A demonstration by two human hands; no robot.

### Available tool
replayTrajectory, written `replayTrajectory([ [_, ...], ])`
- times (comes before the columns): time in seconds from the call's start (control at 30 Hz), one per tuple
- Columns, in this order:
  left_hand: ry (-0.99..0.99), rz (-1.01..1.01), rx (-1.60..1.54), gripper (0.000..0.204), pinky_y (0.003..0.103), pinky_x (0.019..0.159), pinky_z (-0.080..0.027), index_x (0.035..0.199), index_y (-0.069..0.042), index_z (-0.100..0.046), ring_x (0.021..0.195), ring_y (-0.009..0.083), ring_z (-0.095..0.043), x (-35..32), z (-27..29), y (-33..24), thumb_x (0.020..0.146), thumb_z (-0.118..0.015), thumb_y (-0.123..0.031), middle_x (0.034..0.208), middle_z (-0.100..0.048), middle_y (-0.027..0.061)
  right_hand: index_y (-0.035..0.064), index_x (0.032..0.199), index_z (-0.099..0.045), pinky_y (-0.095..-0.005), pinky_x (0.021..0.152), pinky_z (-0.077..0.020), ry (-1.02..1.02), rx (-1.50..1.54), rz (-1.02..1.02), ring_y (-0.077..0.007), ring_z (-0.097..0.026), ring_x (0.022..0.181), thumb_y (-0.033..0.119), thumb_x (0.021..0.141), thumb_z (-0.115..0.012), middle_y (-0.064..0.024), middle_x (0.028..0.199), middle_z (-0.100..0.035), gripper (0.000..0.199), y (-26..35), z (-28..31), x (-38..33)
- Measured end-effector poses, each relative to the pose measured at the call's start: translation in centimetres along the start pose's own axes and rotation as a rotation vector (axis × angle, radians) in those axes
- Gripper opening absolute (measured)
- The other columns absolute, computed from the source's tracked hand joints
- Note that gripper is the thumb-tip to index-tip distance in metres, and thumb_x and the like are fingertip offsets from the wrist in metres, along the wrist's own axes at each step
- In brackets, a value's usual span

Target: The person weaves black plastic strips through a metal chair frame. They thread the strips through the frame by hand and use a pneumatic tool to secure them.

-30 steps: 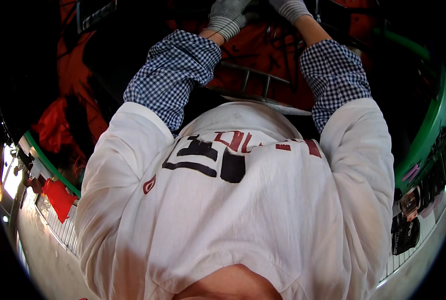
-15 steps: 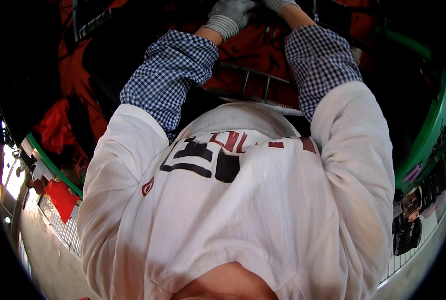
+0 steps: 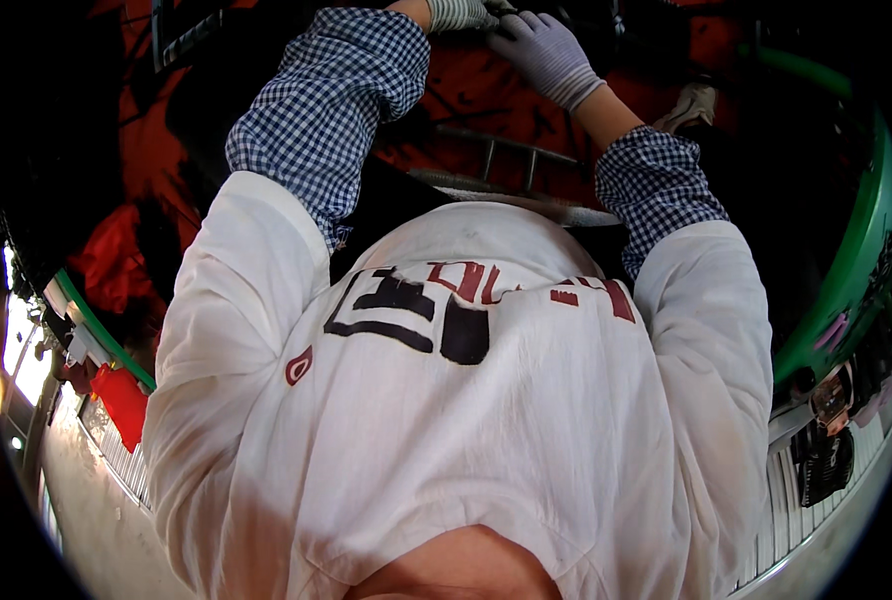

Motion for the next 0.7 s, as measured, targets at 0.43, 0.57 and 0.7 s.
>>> replayTrajectory([
  [0.43,-0.325,0.076,0.424,0.040,0.044,0.076,-0.058,0.139,-0.019,-0.059,0.096,0.0289,-0.064,-4.0,-2.5,-0.6,0.101,-0.056,-0.032,0.107,-0.066,0.0102,-0.0006,0.114,-0.071,-0.0383,0.084,-0.0556,0.004,0.598,-0.772,-0.0356,-0.070,0.097,0.015,0.097,-0.062,-0.0208,0.106,-0.073,0.025,-6.4,-3.3,4.4],
  [0.57,-0.434,-0.076,0.590,0.059,0.043,0.075,-0.058,0.149,-0.005,-0.042,0.097,0.0305,-0.064,-5.2,-3.6,-1.2,0.100,-0.056,-0.036,0.108,-0.065,0.0145,-0.0013,0.119,-0.069,-0.0358,0.088,-0.0542,0.068,0.613,-0.808,-0.0334,-0.069,0.104,0.017,0.098,-0.062,-0.0204,0.113,-0.072,0.029,-6.3,-4.6,4.7],
  [0.7,-0.664,-0.063,0.441,0.053,0.046,0.081,-0.056,0.137,-0.008,-0.052,0.098,0.0324,-0.064,-5.5,-3.2,-0.6,0.095,-0.064,-0.037,0.110,-0.064,0.0136,-0.0007,0.116,-0.070,-0.0346,0.091,-0.0531,0.180,0.567,-0.609,-0.0327,-0.068,0.104,0.016,0.099,-0.061,-0.0175,0.114,-0.072,0.026,-7.2,-5.1,6.7],
])
Point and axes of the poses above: each hand's wrist, its own x-axis towards the middle knuckle, its own z-axis out of the back of the hand, y = z × x, the point moved 2 cm from there along x, towards the middle knuckle
